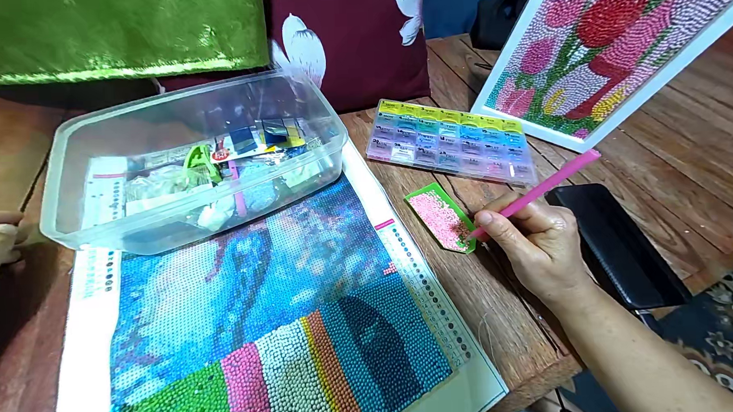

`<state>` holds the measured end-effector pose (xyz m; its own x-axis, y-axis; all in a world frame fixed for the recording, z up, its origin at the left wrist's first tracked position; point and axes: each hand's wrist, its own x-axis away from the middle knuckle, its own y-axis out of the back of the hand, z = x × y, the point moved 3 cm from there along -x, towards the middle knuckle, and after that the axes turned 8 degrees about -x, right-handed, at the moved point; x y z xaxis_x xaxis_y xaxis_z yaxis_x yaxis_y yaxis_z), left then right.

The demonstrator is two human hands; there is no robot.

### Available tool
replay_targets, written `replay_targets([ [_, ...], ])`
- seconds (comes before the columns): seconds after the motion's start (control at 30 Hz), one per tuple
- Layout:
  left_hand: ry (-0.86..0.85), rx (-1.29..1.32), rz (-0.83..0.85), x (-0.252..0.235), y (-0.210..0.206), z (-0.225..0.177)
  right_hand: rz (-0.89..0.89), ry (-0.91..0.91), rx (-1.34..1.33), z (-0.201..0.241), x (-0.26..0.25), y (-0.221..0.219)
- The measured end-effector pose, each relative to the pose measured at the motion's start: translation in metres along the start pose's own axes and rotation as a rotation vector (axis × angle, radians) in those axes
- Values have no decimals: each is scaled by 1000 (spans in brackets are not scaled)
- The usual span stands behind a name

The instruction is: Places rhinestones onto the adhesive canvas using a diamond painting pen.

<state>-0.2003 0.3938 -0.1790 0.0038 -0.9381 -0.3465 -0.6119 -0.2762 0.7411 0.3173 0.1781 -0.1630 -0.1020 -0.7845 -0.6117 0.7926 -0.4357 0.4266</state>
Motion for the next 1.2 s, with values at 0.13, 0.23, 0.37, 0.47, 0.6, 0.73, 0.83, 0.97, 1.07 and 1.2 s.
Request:
replay_targets([
  [0.13,8,-3,-24,6,0,-13,-44,-48,-82,3,-1,1],
  [0.23,22,-48,-22,16,8,-37,-75,-90,-175,11,-5,-5],
  [0.37,-104,-116,-10,13,11,-21,-37,-63,-226,30,-15,-26],
  [0.47,-58,-132,-6,15,15,-35,19,-45,-238,41,-21,-46],
  [0.6,-57,-105,-29,8,13,-22,85,-9,-170,42,-23,-63],
  [0.73,-39,-106,-27,9,13,-28,123,28,-130,36,-19,-70],
  [0.83,-62,-126,-33,6,12,-25,126,48,-99,34,-17,-71],
  [0.97,-75,-146,-43,5,12,-25,118,39,-121,32,-17,-70],
  [1.07,-81,-154,-42,4,13,-24,113,34,-138,32,-16,-69],
  [1.2,-73,-158,-35,5,13,-25,119,40,-150,33,-16,-69],
])
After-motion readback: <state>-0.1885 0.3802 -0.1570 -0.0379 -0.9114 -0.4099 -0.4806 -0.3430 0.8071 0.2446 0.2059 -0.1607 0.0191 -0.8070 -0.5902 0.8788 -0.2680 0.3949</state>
